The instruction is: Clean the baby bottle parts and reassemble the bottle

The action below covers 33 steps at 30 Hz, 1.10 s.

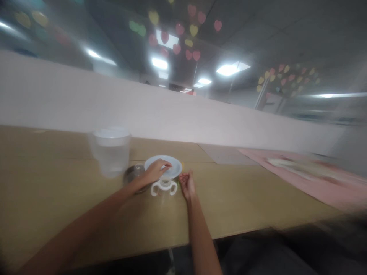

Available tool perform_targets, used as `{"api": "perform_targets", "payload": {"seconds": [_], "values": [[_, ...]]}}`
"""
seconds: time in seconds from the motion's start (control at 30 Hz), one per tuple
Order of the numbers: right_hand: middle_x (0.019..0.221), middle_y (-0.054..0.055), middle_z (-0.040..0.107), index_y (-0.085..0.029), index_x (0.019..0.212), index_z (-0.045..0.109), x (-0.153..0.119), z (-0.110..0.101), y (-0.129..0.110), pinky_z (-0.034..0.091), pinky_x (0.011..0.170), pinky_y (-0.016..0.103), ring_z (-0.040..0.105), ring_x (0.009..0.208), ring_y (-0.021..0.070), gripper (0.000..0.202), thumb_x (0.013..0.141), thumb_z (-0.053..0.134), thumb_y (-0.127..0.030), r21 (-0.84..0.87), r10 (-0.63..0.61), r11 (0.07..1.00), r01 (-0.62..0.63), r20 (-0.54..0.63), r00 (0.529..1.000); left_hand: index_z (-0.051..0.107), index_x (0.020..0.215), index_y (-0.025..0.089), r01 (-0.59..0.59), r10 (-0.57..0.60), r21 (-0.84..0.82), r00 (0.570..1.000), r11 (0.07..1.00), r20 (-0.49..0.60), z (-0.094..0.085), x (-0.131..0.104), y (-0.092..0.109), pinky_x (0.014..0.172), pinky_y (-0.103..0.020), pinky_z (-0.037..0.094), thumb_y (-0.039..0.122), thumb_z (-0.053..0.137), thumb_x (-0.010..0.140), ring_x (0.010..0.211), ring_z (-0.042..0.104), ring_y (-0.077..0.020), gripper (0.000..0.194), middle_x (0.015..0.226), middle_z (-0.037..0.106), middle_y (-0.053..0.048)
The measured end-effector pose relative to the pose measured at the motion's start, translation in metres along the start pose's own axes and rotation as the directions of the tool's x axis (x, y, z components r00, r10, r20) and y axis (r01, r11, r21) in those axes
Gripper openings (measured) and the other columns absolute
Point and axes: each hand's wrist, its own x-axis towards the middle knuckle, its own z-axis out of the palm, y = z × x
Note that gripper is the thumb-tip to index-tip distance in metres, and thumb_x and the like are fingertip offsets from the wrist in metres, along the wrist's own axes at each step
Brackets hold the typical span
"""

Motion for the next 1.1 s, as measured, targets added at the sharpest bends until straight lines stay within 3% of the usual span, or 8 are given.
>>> {"api": "perform_targets", "payload": {"seconds": [0.27,0.5,0.73,1.1], "values": [[0.054,0.002,0.063,-0.019,0.057,0.054,0.001,-0.002,0.001,0.049,0.054,0.02,0.057,0.049,0.0092,0.047,0.087,0.053,-0.054,-0.08,0.007,0.997,-0.01,-0.036,0.999,0.073,0.096,0.019,-0.009,0.009,0.053,1.0,0.999,0.002,0.002,0.001,0.001,0.086,-0.031,0.047,0.019,0.056,0.086,0.093,0.063,-0.021,0.019,0.096,0.072,-0.006],[0.053,0.0,0.061,-0.019,0.057,0.053,0.0,-0.001,0.0,0.048,0.053,0.019,0.056,0.05,0.0086,0.045,0.086,0.055,-0.053,-0.014,0.016,1.0,-0.016,-0.007,1.0,0.073,0.095,0.019,0.014,-0.014,0.014,1.0,1.0,-0.023,-0.002,-0.001,0.003,0.085,-0.031,0.047,0.019,0.057,0.085,0.093,0.063,-0.0202,0.018,0.095,0.073,-0.005],[0.052,0.0,0.06,-0.019,0.054,0.053,-0.001,0.001,0.0,0.048,0.051,0.02,0.055,0.048,0.0089,0.046,0.083,0.058,-0.055,-0.052,0.012,0.999,-0.013,-0.013,1.0,0.073,0.094,0.019,0.012,-0.013,-0.021,0.998,1.0,-0.064,-0.002,0.0,0.005,0.087,-0.031,0.048,0.02,0.057,0.085,0.092,0.063,-0.0194,0.018,0.095,0.072,-0.005],[0.055,0.0,0.062,-0.019,0.057,0.054,-0.004,0.003,-0.001,0.048,0.052,0.02,0.056,0.049,0.0088,0.045,0.083,0.058,-0.055,-0.057,-0.054,0.997,0.053,-0.022,0.998,0.073,0.095,0.019,0.008,-0.008,-0.028,1.0,1.0,-0.008,-0.003,0.001,0.01,0.088,-0.033,0.047,0.02,0.057,0.086,0.094,0.062,-0.0209,0.019,0.098,0.072,-0.006]]}}
